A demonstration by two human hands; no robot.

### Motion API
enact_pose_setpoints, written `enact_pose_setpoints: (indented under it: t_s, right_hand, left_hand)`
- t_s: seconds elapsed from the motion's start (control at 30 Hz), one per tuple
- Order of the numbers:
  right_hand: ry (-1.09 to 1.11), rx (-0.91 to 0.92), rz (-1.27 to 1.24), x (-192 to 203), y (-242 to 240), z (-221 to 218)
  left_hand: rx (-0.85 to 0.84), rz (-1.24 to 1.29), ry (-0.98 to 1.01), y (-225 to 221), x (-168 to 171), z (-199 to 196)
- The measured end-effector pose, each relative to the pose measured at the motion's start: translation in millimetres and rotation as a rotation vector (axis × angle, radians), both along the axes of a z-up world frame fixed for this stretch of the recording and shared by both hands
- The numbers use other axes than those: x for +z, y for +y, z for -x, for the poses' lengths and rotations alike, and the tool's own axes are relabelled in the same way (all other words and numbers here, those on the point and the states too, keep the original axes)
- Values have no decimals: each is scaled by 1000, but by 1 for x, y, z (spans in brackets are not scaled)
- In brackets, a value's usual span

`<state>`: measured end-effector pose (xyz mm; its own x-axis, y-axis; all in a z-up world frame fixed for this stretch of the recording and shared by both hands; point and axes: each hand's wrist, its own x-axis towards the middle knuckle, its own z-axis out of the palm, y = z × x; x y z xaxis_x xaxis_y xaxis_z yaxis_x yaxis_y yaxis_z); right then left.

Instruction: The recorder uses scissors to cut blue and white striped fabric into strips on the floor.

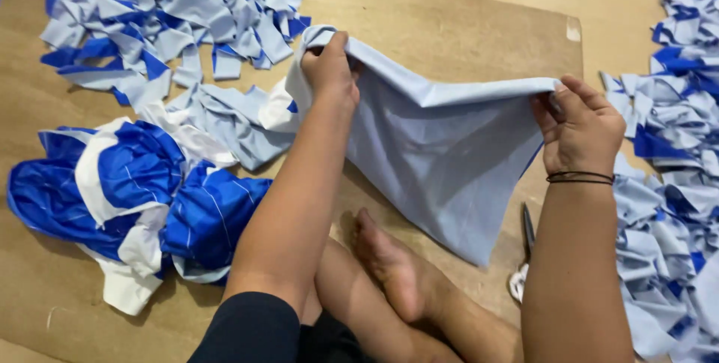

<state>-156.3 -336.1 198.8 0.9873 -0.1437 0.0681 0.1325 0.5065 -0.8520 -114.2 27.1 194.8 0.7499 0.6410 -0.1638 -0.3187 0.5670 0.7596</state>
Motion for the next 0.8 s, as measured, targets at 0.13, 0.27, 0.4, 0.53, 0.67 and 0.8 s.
enact_pose_setpoints:
  t_s: [0.13,0.27,0.4,0.53,0.67,0.8]
  right_hand:
    - [-148,-54,-108,29,-7,-42]
    - [-282,-114,-144,54,-14,-27]
    - [-284,-132,-159,21,-16,2]
    - [-95,-153,-86,-51,-8,27]
    - [185,-185,24,-181,-15,27]
    - [402,-204,159,-251,-15,50]
  left_hand:
    - [97,-84,-97,24,43,-40]
    - [96,-223,-442,39,94,-28]
    - [17,-201,-516,58,57,2]
    - [52,-83,-180,54,-31,50]
    - [93,76,311,52,-169,74]
    - [106,283,467,57,-236,86]
